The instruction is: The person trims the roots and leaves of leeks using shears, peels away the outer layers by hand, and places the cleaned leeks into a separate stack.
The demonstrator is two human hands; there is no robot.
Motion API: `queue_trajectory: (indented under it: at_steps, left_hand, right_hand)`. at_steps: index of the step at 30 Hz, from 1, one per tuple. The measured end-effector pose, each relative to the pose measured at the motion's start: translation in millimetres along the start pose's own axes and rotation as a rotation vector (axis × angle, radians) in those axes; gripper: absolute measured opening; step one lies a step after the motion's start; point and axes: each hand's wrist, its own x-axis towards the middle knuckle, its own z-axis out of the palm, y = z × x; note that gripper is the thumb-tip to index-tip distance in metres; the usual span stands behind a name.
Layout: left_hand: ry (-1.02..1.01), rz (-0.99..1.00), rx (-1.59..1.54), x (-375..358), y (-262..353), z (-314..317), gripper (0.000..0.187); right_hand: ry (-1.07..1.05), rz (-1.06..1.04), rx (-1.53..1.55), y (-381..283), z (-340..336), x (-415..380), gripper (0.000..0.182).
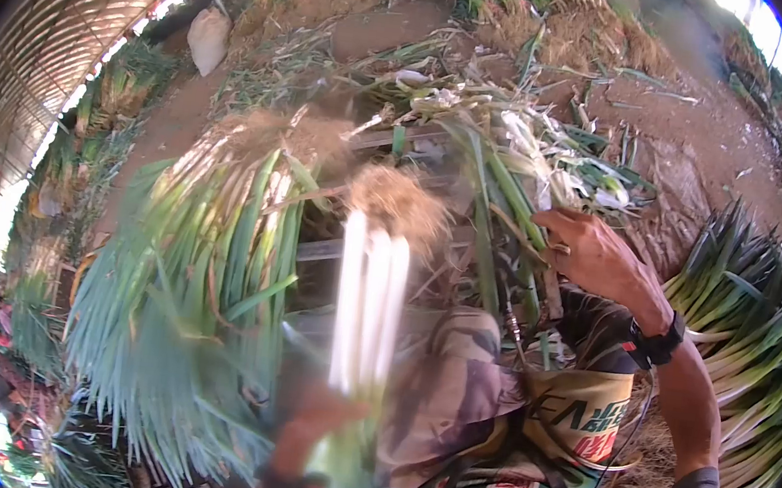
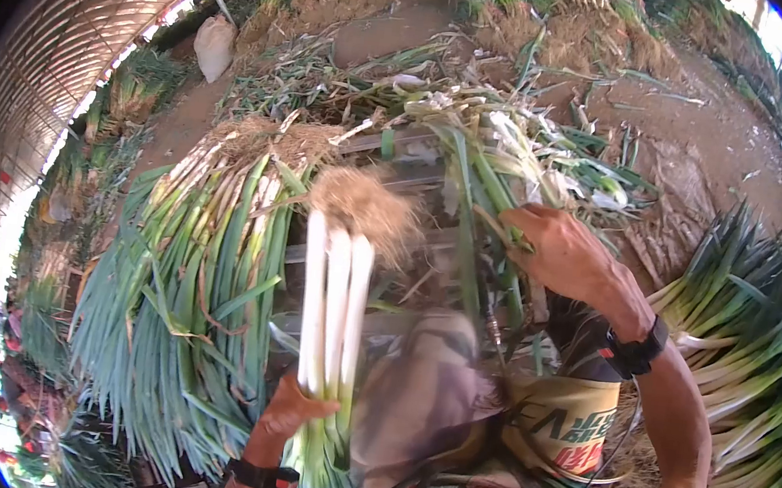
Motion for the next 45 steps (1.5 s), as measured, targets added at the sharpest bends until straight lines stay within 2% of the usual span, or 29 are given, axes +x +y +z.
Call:
queue_trajectory:
  at_steps: [2,3,5,7,9,11,14,17,21,24,27,29,31,32,33,34,35,36,37,38,40,41,43,45]
  left_hand:
    - [0.054,0.020,-0.127,-9.5,56.2,-14.6,0.052]
    - [0.071,0.057,-0.206,-14.5,78.4,-18.8,0.051]
    - [0.142,0.158,-0.134,-13.3,100.5,-27.6,0.051]
    - [0.185,0.216,-0.070,-12.2,112.2,-29.3,0.051]
    - [0.203,0.226,-0.015,-9.9,120.6,-24.7,0.050]
    - [0.214,0.254,-0.003,-1.6,137.0,-16.2,0.050]
    - [0.244,0.304,-0.033,1.4,143.7,9.1,0.056]
    - [0.147,0.277,-0.044,-1.7,150.9,17.8,0.058]
    - [0.004,0.267,-0.083,8.1,129.4,16.3,0.064]
    - [0.047,0.409,-0.289,13.9,126.0,23.1,0.066]
    - [0.060,0.384,-0.471,12.6,138.1,20.0,0.072]
    - [0.271,0.421,-0.309,6.3,149.0,19.5,0.074]
    - [0.221,0.512,-0.302,4.8,169.9,-6.5,0.067]
    - [0.357,0.585,-0.252,8.6,181.5,-17.0,0.059]
    - [0.339,0.594,-0.321,-1.2,213.0,-25.7,0.052]
    - [0.393,0.596,-0.306,-10.8,238.9,-40.9,0.052]
    - [0.444,0.696,-0.351,-12.1,261.8,-61.3,0.055]
    - [0.630,0.639,-0.280,-31.0,301.5,-63.3,0.055]
    - [0.813,0.811,-0.265,-29.6,326.5,-72.0,0.048]
    - [0.794,0.842,-0.219,-32.9,350.8,-100.7,0.041]
    - [0.706,1.011,-0.151,-59.4,397.5,-106.8,0.042]
    - [0.829,1.047,-0.224,-64.9,418.2,-95.2,0.042]
    - [0.825,1.054,-0.122,-72.0,463.1,-126.0,0.043]
    - [0.797,1.221,-0.016,-79.0,495.3,-111.4,0.044]
  right_hand:
    - [-0.055,-0.029,0.121,-19.3,3.9,-8.5,0.049]
    - [-0.024,-0.154,0.148,-22.9,19.9,-8.7,0.050]
    - [0.046,-0.401,0.183,-27.2,55.1,-7.9,0.053]
    - [-0.171,-0.328,0.312,-88.8,52.2,0.4,0.059]
    - [-0.157,-0.301,0.630,-129.3,76.9,14.4,0.061]
    - [0.045,-0.431,0.790,-150.5,120.9,30.0,0.063]
    - [0.002,-0.142,0.978,-172.3,121.3,31.4,0.070]
    - [0.101,-0.183,1.022,-172.6,101.2,23.8,0.082]
    - [0.119,-0.247,1.018,-171.0,97.5,31.3,0.084]
    - [0.120,-0.270,1.022,-171.6,99.8,36.1,0.086]
    - [0.131,-0.299,1.014,-173.4,104.1,42.7,0.088]
    - [0.148,-0.327,0.995,-172.2,106.5,48.4,0.089]
    - [0.172,-0.367,0.931,-164.3,100.0,49.9,0.090]
    - [0.168,-0.368,0.882,-159.5,87.9,43.9,0.091]
    - [0.132,-0.347,0.830,-152.7,68.5,33.8,0.090]
    - [0.150,-0.288,0.713,-139.6,72.6,31.5,0.085]
    - [0.082,-0.174,0.680,-126.9,67.2,24.7,0.080]
    - [0.019,-0.061,0.644,-113.2,61.8,16.8,0.076]
    - [0.049,-0.030,0.589,-95.6,72.7,13.3,0.066]
    - [0.177,-0.033,0.666,-83.2,73.7,-1.5,0.057]
    - [0.172,0.000,0.540,-56.4,73.4,-18.3,0.052]
    - [0.142,0.028,0.527,-46.7,67.6,-25.8,0.052]
    - [0.080,0.092,0.500,-38.4,50.7,-40.8,0.053]
    - [0.106,0.066,0.470,-41.3,29.4,-47.2,0.058]
